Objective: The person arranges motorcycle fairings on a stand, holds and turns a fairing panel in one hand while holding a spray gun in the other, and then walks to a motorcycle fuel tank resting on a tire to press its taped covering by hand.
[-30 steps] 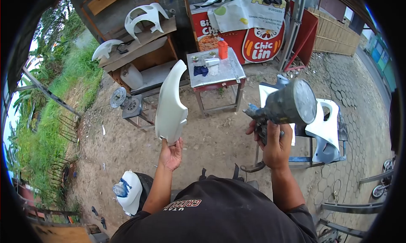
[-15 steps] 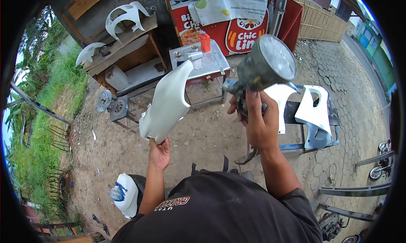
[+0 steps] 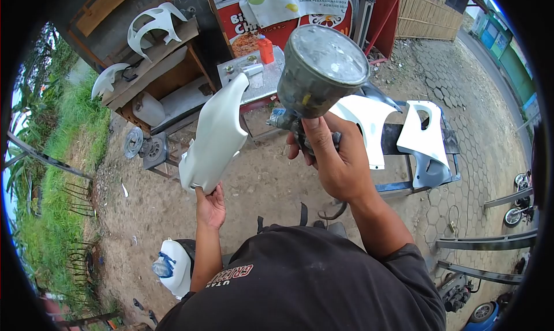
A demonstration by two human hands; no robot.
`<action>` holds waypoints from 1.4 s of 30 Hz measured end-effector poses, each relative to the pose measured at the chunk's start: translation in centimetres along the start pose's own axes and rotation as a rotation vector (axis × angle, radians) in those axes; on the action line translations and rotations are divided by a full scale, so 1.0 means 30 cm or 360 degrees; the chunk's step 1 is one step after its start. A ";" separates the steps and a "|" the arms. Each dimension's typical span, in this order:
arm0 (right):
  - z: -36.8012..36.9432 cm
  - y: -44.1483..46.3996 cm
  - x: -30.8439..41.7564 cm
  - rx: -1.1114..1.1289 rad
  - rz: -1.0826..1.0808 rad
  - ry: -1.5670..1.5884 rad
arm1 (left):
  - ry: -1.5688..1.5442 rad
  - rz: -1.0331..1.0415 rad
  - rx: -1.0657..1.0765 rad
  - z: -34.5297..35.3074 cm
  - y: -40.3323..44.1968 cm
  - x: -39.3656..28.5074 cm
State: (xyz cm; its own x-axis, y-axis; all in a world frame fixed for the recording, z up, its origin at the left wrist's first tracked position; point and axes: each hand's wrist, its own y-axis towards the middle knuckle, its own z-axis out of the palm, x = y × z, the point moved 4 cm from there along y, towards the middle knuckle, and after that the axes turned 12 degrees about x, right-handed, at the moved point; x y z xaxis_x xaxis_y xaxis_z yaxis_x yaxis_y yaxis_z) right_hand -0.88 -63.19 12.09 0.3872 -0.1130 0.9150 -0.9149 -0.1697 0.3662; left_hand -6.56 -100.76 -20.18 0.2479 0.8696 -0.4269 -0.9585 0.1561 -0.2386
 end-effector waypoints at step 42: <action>-0.024 0.086 -0.001 -0.0041 0.0115 0.0078 | -0.0097 -0.0023 0.0056 -0.025 0.022 -0.001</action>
State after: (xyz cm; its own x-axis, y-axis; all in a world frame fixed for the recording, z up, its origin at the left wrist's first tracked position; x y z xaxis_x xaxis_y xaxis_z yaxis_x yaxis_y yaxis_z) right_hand -3.33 -62.91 13.12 0.3149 -0.0760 0.9461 -0.9430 -0.1377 0.3028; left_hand -7.11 -101.03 -20.98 0.2536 0.8940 -0.3695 -0.9595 0.1841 -0.2132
